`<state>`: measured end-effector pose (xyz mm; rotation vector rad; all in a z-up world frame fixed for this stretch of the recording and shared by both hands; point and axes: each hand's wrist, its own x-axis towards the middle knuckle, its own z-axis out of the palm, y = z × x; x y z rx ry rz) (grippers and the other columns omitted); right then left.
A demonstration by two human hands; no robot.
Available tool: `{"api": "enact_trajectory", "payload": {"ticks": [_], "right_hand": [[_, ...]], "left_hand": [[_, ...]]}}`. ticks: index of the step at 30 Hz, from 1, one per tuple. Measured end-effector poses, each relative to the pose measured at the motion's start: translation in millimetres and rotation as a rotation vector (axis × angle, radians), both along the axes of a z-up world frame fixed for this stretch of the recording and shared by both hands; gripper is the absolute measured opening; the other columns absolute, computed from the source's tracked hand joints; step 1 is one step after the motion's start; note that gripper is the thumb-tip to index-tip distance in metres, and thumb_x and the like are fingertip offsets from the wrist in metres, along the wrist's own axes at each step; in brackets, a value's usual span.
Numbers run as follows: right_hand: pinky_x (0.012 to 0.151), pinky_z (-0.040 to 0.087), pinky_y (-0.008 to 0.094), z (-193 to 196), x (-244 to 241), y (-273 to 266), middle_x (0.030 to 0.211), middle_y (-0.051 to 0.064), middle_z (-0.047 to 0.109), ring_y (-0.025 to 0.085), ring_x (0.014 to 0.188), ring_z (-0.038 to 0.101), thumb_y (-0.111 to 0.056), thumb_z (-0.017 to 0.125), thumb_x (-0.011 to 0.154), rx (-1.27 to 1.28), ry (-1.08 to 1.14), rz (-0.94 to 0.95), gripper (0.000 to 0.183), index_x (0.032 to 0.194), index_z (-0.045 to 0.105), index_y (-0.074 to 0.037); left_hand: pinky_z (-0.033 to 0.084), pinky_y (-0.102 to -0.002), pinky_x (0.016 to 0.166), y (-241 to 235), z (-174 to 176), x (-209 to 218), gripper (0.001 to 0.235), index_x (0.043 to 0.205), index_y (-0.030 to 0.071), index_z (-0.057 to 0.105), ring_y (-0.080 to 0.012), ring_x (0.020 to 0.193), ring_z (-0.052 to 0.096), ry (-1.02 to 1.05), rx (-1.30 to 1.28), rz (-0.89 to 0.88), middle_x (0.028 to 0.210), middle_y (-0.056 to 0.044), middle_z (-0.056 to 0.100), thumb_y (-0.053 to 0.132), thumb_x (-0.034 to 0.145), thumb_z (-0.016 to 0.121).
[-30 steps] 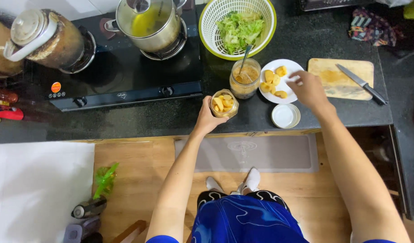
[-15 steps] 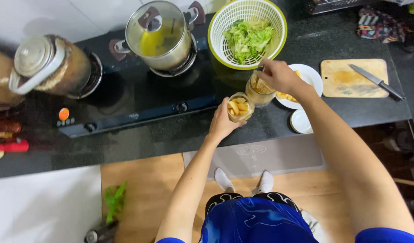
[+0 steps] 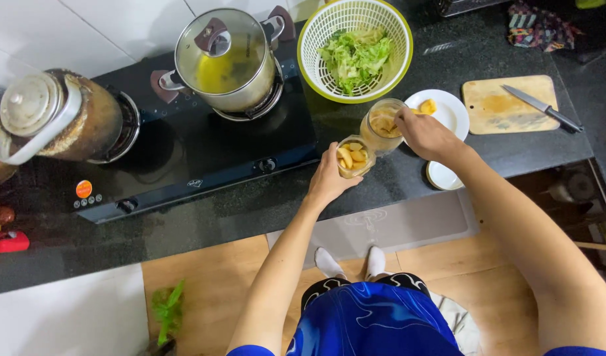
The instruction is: The person is placing pieces of fruit into glass jars and adding sugar/powder using a spoon.
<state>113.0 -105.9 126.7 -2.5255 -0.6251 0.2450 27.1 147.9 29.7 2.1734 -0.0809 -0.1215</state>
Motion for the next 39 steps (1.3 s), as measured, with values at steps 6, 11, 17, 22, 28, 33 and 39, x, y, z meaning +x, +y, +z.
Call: {"api": "enact_trajectory", "payload": {"ticks": [6,11,17,22,28,33,39], "right_hand": [[0.072,0.052,0.047,-15.7,8.5,-9.4,0.076,0.021,0.067,0.037,0.074,0.067,-0.018,0.043,0.107,0.176,0.047,-0.114,0.025,0.114,0.055,0.003],[0.069,0.05,0.039,-40.4,7.8,-27.3,0.075,0.013,0.065,0.026,0.07,0.065,-0.02,0.042,0.112,0.377,0.079,-0.217,0.027,0.11,0.056,0.003],[0.059,0.047,0.03,-55.6,10.0,-35.4,0.074,0.008,0.061,0.014,0.064,0.057,-0.023,0.041,0.115,0.633,0.085,-0.341,0.028,0.109,0.055,0.001],[0.058,0.045,0.027,-79.0,21.0,-48.6,0.074,0.004,0.059,0.01,0.063,0.053,-0.022,0.041,0.115,0.783,0.077,-0.394,0.026,0.107,0.054,-0.002],[0.057,0.042,0.025,-92.0,24.7,-59.4,0.075,0.003,0.056,0.008,0.063,0.05,-0.02,0.043,0.115,1.02,0.189,-0.463,0.02,0.108,0.054,-0.005],[0.055,0.039,0.025,-82.4,18.0,-59.1,0.075,0.002,0.055,0.008,0.061,0.048,-0.018,0.043,0.114,1.098,0.188,-0.495,0.018,0.107,0.053,-0.006],[0.056,0.041,0.025,-77.4,13.7,-61.5,0.075,0.003,0.055,0.009,0.063,0.049,-0.018,0.042,0.115,1.155,0.15,-0.489,0.017,0.107,0.051,-0.006]], "left_hand": [[0.046,-0.045,0.109,-3.9,0.1,-1.1,0.118,0.157,0.006,0.023,-0.0393,0.14,0.047,0.061,0.005,0.048,0.154,-0.025,0.042,0.032,0.066,0.094],[0.043,-0.043,0.114,-7.8,-2.1,-2.6,0.117,0.156,0.005,0.026,-0.0383,0.141,0.047,0.053,-0.024,0.076,0.153,-0.025,0.043,0.029,0.065,0.094],[0.041,-0.041,0.116,-14.8,-1.6,-8.9,0.117,0.156,0.002,0.027,-0.0365,0.142,0.046,0.054,-0.039,0.106,0.154,-0.025,0.042,0.027,0.064,0.094],[0.039,-0.043,0.116,-25.6,1.1,-18.2,0.118,0.157,0.002,0.025,-0.0373,0.144,0.043,0.052,-0.033,0.11,0.157,-0.025,0.039,0.029,0.065,0.095],[0.042,-0.046,0.114,-35.5,2.3,-26.1,0.122,0.157,0.005,0.026,-0.04,0.143,0.044,0.052,-0.008,0.141,0.155,-0.026,0.04,0.043,0.065,0.095],[0.042,-0.047,0.113,-33.1,-10.8,-27.4,0.13,0.157,0.004,0.023,-0.0411,0.142,0.044,0.031,0.032,0.138,0.155,-0.027,0.04,0.053,0.061,0.096],[0.045,-0.047,0.112,-32.0,3.1,-27.8,0.129,0.158,0.006,0.025,-0.0388,0.142,0.047,0.085,0.038,0.121,0.155,-0.023,0.042,0.054,0.059,0.093]]}}
